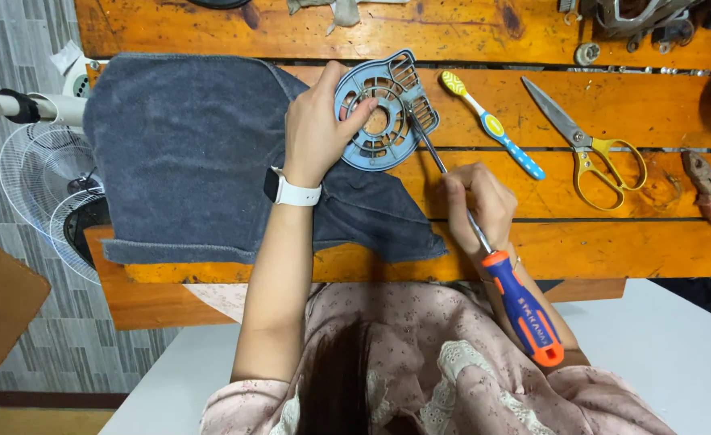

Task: Cleaning a fan component with a toothbrush and probing it with a screwdriver on a wooden workbench.

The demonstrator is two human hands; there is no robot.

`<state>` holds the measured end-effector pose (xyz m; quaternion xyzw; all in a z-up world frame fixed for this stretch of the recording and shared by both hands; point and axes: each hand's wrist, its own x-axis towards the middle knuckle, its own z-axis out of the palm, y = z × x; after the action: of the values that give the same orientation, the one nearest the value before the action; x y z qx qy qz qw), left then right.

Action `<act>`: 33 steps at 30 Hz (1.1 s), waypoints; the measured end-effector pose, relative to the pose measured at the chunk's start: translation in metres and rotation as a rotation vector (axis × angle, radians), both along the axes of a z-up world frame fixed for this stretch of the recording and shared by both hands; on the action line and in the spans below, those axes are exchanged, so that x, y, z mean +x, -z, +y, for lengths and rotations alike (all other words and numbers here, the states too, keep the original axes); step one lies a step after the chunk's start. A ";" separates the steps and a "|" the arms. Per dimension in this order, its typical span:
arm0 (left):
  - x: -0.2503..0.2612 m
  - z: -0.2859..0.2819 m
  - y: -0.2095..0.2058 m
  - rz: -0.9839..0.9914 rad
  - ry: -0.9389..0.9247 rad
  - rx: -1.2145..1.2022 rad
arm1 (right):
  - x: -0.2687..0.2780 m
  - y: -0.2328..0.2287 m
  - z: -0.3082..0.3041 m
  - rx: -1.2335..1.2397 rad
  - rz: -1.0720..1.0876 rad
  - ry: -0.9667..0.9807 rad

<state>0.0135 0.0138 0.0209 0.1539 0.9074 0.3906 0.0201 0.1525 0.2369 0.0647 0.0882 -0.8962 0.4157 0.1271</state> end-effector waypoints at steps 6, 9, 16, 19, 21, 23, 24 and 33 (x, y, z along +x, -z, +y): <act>-0.002 0.000 0.000 -0.021 0.016 -0.024 | -0.001 0.006 0.001 -0.043 0.038 -0.004; -0.002 -0.001 0.002 -0.001 0.018 -0.019 | -0.001 0.004 0.005 0.005 0.018 0.002; -0.005 -0.001 0.003 0.018 0.054 -0.082 | -0.013 0.039 0.037 -0.596 -0.160 0.099; -0.005 -0.001 0.005 0.016 0.063 -0.117 | -0.015 0.047 0.049 -0.717 -0.232 0.129; -0.005 0.000 0.007 0.021 0.087 -0.125 | -0.018 0.048 0.050 -0.716 -0.236 0.133; -0.007 -0.001 0.008 0.037 0.068 -0.154 | -0.021 0.048 0.047 -0.802 -0.265 0.169; -0.004 0.000 0.007 0.038 0.071 -0.155 | -0.015 0.047 0.048 -0.804 -0.263 0.172; -0.004 0.001 0.009 0.061 0.060 -0.171 | -0.007 0.038 0.032 -0.630 -0.163 0.140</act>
<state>0.0091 0.0150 0.0120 0.1903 0.9326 0.3061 0.0170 0.1455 0.2690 0.0263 -0.0505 -0.7348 0.6683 0.1043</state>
